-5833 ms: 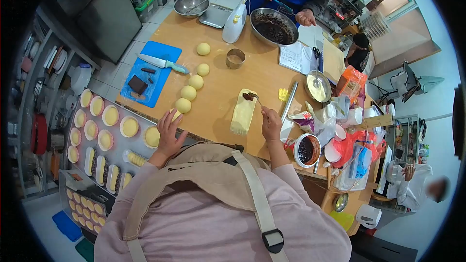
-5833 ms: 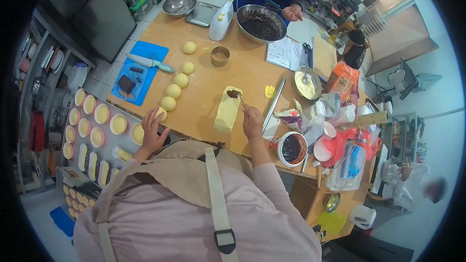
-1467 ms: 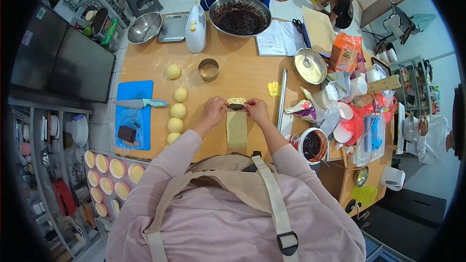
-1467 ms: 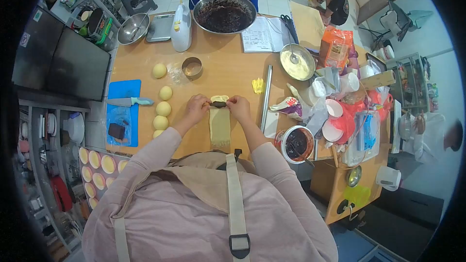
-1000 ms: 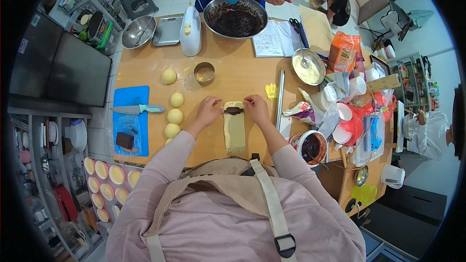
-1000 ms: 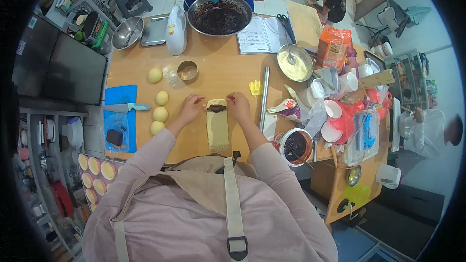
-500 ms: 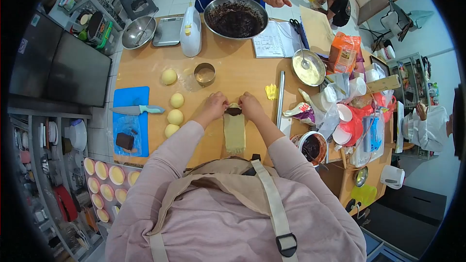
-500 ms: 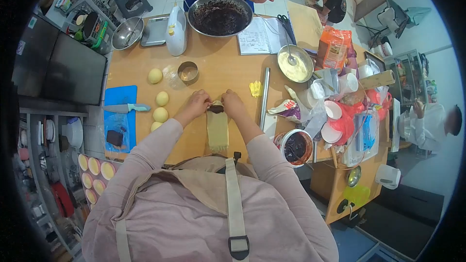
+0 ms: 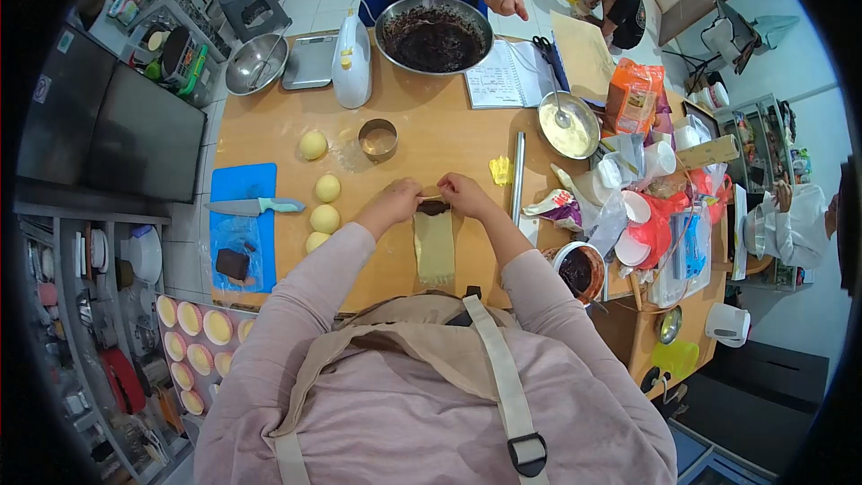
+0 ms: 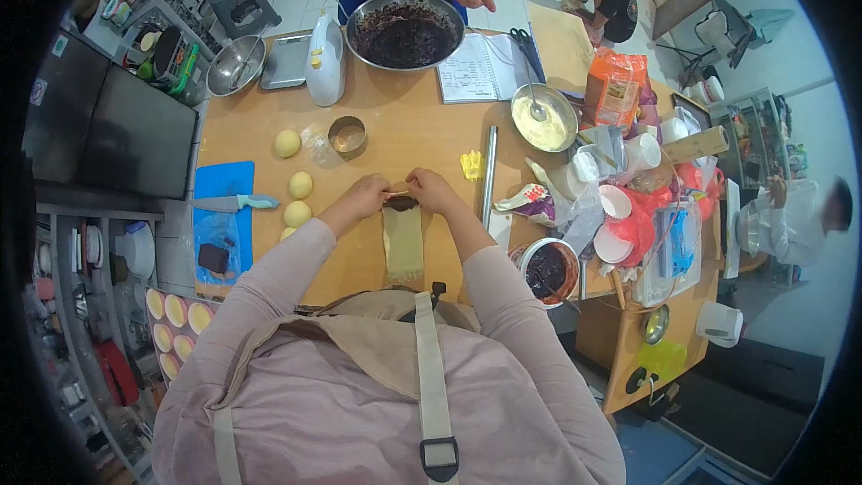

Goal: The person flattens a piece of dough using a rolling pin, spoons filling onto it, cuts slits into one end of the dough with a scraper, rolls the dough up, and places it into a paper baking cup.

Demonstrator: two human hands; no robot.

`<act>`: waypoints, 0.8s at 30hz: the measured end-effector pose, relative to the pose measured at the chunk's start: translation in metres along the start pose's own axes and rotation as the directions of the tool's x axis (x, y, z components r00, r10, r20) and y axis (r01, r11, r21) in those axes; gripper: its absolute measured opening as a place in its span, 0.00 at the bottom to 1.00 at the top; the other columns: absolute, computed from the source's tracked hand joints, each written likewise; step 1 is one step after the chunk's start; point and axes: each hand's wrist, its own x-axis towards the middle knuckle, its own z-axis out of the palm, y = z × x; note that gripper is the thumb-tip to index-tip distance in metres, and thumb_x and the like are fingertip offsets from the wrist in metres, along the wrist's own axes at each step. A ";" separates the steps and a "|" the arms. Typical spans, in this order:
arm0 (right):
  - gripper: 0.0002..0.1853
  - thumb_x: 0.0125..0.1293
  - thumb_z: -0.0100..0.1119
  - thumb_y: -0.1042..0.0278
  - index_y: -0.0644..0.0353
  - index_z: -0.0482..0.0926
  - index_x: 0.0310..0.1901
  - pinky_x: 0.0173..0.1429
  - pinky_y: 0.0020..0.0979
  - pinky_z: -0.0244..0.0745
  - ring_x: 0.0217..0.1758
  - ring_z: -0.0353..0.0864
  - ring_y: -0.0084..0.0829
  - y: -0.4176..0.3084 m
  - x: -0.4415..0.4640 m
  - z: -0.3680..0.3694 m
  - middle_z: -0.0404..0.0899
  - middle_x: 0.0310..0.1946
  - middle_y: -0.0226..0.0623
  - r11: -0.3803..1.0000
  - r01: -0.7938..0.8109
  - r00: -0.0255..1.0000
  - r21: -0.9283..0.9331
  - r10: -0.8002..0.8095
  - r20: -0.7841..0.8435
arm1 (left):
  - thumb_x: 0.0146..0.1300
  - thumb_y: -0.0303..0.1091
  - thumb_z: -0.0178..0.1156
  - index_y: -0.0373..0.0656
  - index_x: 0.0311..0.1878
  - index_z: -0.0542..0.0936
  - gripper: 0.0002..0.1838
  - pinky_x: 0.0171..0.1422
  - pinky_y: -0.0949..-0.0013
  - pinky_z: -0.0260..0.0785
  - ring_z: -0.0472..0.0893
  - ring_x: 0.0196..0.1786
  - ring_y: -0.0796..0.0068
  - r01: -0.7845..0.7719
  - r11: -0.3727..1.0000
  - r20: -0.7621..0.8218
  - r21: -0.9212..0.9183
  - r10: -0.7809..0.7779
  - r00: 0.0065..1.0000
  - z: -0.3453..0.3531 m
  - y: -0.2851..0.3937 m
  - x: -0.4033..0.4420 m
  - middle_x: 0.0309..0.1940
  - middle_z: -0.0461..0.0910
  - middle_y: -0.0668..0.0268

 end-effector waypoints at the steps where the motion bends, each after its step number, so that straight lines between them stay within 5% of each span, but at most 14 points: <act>1: 0.10 0.64 0.60 0.69 0.66 0.80 0.43 0.49 0.41 0.76 0.43 0.82 0.48 0.001 0.001 -0.002 0.81 0.39 0.51 0.993 0.068 0.998 -0.097 -0.067 0.018 | 0.66 0.33 0.58 0.38 0.38 0.80 0.07 0.49 0.58 0.72 0.79 0.44 0.55 0.043 0.999 -0.014 -0.012 -0.043 0.999 0.000 0.004 0.000 0.37 0.79 0.56; 5: 0.09 0.63 0.60 0.69 0.66 0.83 0.39 0.51 0.41 0.75 0.46 0.80 0.47 0.002 -0.001 -0.004 0.79 0.39 0.52 0.953 0.158 0.987 -0.258 -0.145 0.069 | 0.63 0.35 0.62 0.38 0.37 0.80 0.09 0.51 0.57 0.71 0.79 0.45 0.55 0.087 0.986 -0.063 -0.139 -0.096 0.993 0.000 0.009 -0.001 0.37 0.79 0.55; 8: 0.09 0.63 0.60 0.69 0.66 0.83 0.39 0.52 0.41 0.75 0.47 0.79 0.47 0.005 -0.005 -0.002 0.78 0.39 0.51 0.965 0.152 0.988 -0.215 -0.152 0.016 | 0.59 0.35 0.67 0.39 0.39 0.79 0.11 0.51 0.56 0.70 0.78 0.46 0.55 0.164 0.964 0.048 -0.208 -0.157 0.986 -0.011 0.019 -0.005 0.38 0.78 0.56; 17: 0.17 0.48 0.71 0.76 0.63 0.77 0.40 0.46 0.35 0.74 0.40 0.77 0.38 0.001 -0.021 -0.001 0.76 0.36 0.41 0.975 0.134 0.991 -0.179 -0.136 0.004 | 0.50 0.26 0.70 0.40 0.45 0.76 0.18 0.49 0.59 0.71 0.78 0.45 0.56 -0.063 0.990 -0.005 -0.124 0.062 0.998 -0.019 0.015 -0.020 0.39 0.77 0.58; 24: 0.13 0.50 0.69 0.77 0.62 0.76 0.37 0.45 0.37 0.75 0.40 0.78 0.41 -0.003 -0.038 0.008 0.74 0.35 0.41 0.965 0.167 0.975 -0.200 -0.192 -0.109 | 0.52 0.23 0.67 0.42 0.44 0.79 0.15 0.46 0.60 0.73 0.79 0.41 0.59 -0.084 0.985 -0.161 -0.148 0.060 0.985 -0.014 0.028 -0.032 0.41 0.76 0.60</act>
